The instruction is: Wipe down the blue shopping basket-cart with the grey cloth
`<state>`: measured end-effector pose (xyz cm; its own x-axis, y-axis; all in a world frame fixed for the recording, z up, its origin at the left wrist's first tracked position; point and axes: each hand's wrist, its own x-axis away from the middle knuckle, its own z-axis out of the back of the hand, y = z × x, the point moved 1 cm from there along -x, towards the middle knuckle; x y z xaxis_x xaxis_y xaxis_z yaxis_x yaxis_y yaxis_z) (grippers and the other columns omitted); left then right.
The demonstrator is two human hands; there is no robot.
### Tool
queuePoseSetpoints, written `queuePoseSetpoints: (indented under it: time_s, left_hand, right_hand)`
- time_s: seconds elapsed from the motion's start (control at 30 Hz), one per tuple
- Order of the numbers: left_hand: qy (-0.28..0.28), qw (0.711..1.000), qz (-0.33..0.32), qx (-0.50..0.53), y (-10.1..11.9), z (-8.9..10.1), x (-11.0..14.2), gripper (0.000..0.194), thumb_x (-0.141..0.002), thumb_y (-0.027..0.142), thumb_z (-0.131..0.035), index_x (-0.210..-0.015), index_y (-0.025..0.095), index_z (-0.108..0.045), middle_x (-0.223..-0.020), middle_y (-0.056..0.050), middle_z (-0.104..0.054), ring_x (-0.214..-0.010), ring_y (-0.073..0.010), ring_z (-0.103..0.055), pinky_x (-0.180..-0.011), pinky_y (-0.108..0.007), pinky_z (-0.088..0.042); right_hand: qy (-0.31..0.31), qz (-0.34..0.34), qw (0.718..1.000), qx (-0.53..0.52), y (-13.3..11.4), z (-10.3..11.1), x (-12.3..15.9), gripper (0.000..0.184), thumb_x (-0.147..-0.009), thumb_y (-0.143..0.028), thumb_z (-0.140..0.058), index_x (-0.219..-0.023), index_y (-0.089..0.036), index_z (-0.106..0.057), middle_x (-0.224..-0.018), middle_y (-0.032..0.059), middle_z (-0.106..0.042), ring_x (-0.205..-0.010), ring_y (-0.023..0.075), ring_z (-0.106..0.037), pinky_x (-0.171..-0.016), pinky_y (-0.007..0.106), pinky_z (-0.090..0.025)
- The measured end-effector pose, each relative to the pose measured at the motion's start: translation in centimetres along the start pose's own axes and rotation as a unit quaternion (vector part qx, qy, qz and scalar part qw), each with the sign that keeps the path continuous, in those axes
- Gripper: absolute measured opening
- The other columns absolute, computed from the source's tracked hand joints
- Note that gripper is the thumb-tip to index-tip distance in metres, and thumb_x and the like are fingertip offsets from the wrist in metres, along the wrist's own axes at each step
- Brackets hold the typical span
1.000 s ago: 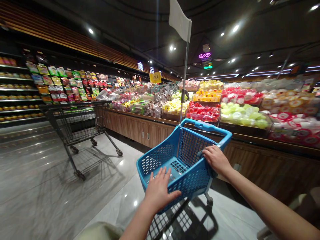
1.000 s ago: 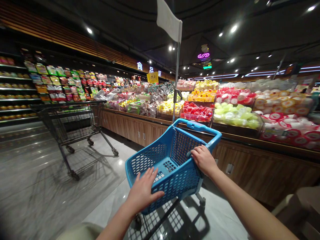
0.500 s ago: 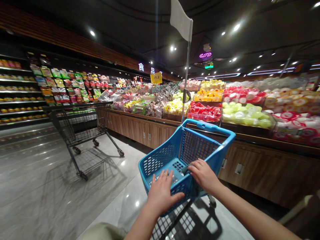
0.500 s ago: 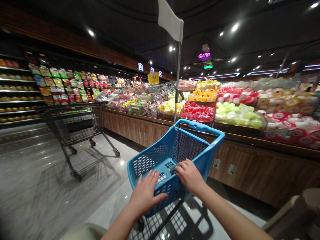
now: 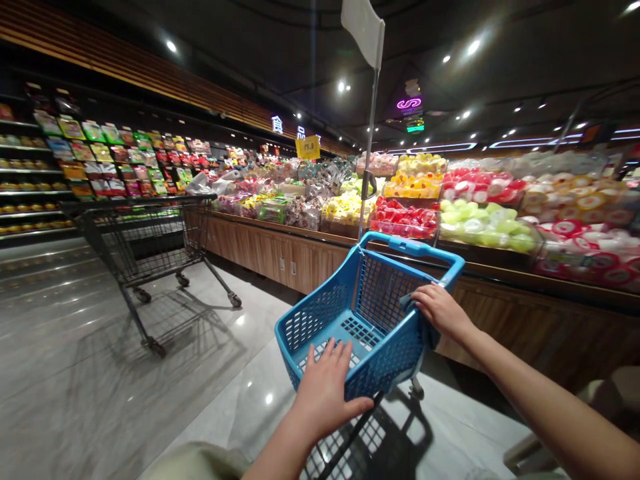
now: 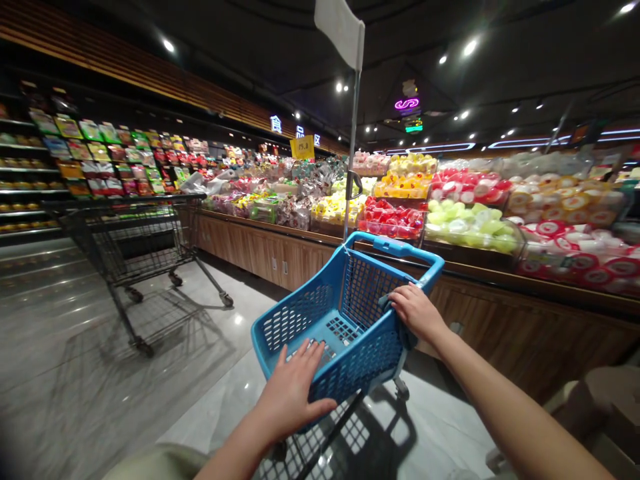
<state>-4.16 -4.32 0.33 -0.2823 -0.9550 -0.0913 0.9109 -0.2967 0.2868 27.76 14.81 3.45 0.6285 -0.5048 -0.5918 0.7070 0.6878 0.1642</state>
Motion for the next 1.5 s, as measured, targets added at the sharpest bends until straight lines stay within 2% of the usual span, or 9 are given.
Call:
queuePoseSetpoints:
  time_s: [0.23,0.47,0.57,0.67,0.8,1.03,1.2,1.37,1.5]
  left_hand:
    - [-0.022,0.998,-0.055,-0.038,-2.2,1.2,0.7,0.082,-0.079,0.079,-0.042,-0.144,0.03,-0.041,-0.154,-0.009,-0.035,-0.144,-0.0339,-0.023,-0.115,-0.065,-0.003]
    - [-0.015,0.999,-0.024,-0.043,-1.6,0.8,0.8,0.083,-0.078,0.08,-0.042,-0.145,0.031,-0.04,-0.153,-0.007,-0.038,-0.143,-0.037,-0.026,-0.113,-0.067,-0.014]
    - [-0.017,0.999,-0.014,-0.048,-1.4,0.6,0.8,0.084,-0.077,0.08,-0.042,-0.145,0.03,-0.04,-0.153,-0.007,-0.038,-0.142,-0.0378,-0.027,-0.112,-0.067,-0.015]
    - [-0.019,0.998,-0.013,-0.052,-1.6,0.5,0.9,0.089,-0.075,0.082,-0.044,-0.146,0.029,-0.038,-0.152,-0.007,-0.039,-0.142,-0.0378,-0.027,-0.113,-0.066,-0.015]
    - [-0.017,0.999,-0.015,-0.043,-1.8,0.5,1.1,0.096,-0.071,0.083,-0.048,-0.148,0.027,-0.034,-0.153,-0.008,-0.038,-0.143,-0.0359,-0.027,-0.115,-0.061,-0.014]
    - [-0.007,0.999,-0.02,-0.038,-1.0,0.0,0.8,0.096,-0.07,0.083,-0.049,-0.146,0.024,-0.04,-0.148,-0.011,-0.044,-0.139,-0.0344,-0.035,-0.115,-0.054,-0.019]
    - [0.011,0.999,0.01,-0.039,-0.3,-0.5,0.3,0.094,-0.072,0.084,-0.046,-0.145,0.024,-0.041,-0.147,-0.012,-0.046,-0.137,-0.0363,-0.038,-0.114,-0.059,-0.018]
    - [0.009,0.999,0.007,-0.037,-0.6,-1.1,0.2,0.106,-0.067,0.082,-0.055,-0.151,0.023,-0.028,-0.151,-0.011,-0.04,-0.138,-0.0376,-0.035,-0.114,-0.063,-0.017]
    - [0.015,0.999,0.001,-0.035,-0.9,-1.5,0.4,0.107,-0.067,0.083,-0.053,-0.151,0.021,-0.027,-0.152,-0.013,-0.038,-0.139,-0.0368,-0.034,-0.115,-0.062,-0.016]
  right_hand:
    - [0.011,-0.053,0.998,-0.007,-3.4,-0.4,0.1,0.026,-0.097,-0.03,-0.042,-0.103,-0.024,-0.067,-0.106,0.0059,-0.067,-0.11,0.0245,-0.055,-0.108,0.053,-0.03]
    - [0.005,-0.034,0.994,-0.102,-14.4,-1.3,0.5,0.024,-0.095,-0.025,-0.044,-0.106,-0.027,-0.065,-0.109,0.0047,-0.065,-0.109,0.0224,-0.055,-0.11,0.053,-0.031]
    - [0.01,-0.022,0.991,-0.129,-17.3,-1.4,0.8,0.022,-0.095,-0.024,-0.045,-0.107,-0.027,-0.064,-0.11,0.0053,-0.065,-0.111,0.0229,-0.054,-0.111,0.054,-0.03]
    - [-0.006,0.005,0.99,-0.143,-17.2,-1.3,0.8,0.022,-0.095,-0.023,-0.045,-0.108,-0.025,-0.062,-0.109,0.0058,-0.065,-0.108,0.0219,-0.055,-0.111,0.054,-0.031]
    - [-0.037,0.047,0.989,-0.137,-13.9,-1.0,0.6,0.022,-0.095,-0.024,-0.046,-0.11,-0.024,-0.062,-0.106,0.0053,-0.065,-0.103,0.0199,-0.057,-0.11,0.052,-0.033]
    - [-0.007,-0.009,0.994,-0.113,-9.0,-1.1,0.8,0.024,-0.098,-0.027,-0.042,-0.108,-0.024,-0.063,-0.108,0.0062,-0.065,-0.107,0.0214,-0.057,-0.111,0.057,-0.029]
    - [0.015,-0.045,0.992,-0.116,-12.1,-1.3,1.2,0.024,-0.097,-0.025,-0.042,-0.107,-0.025,-0.064,-0.112,0.0069,-0.064,-0.116,0.0244,-0.052,-0.111,0.059,-0.028]
    - [0.018,-0.017,0.986,-0.163,-17.0,-1.6,1.9,0.026,-0.093,-0.019,-0.045,-0.113,-0.025,-0.062,-0.118,0.0074,-0.062,-0.121,0.0249,-0.048,-0.111,0.06,-0.028]
    - [0.01,-0.001,0.983,-0.181,-17.9,-1.5,1.9,0.027,-0.092,-0.016,-0.046,-0.113,-0.025,-0.061,-0.119,0.0069,-0.061,-0.121,0.0238,-0.048,-0.112,0.059,-0.028]
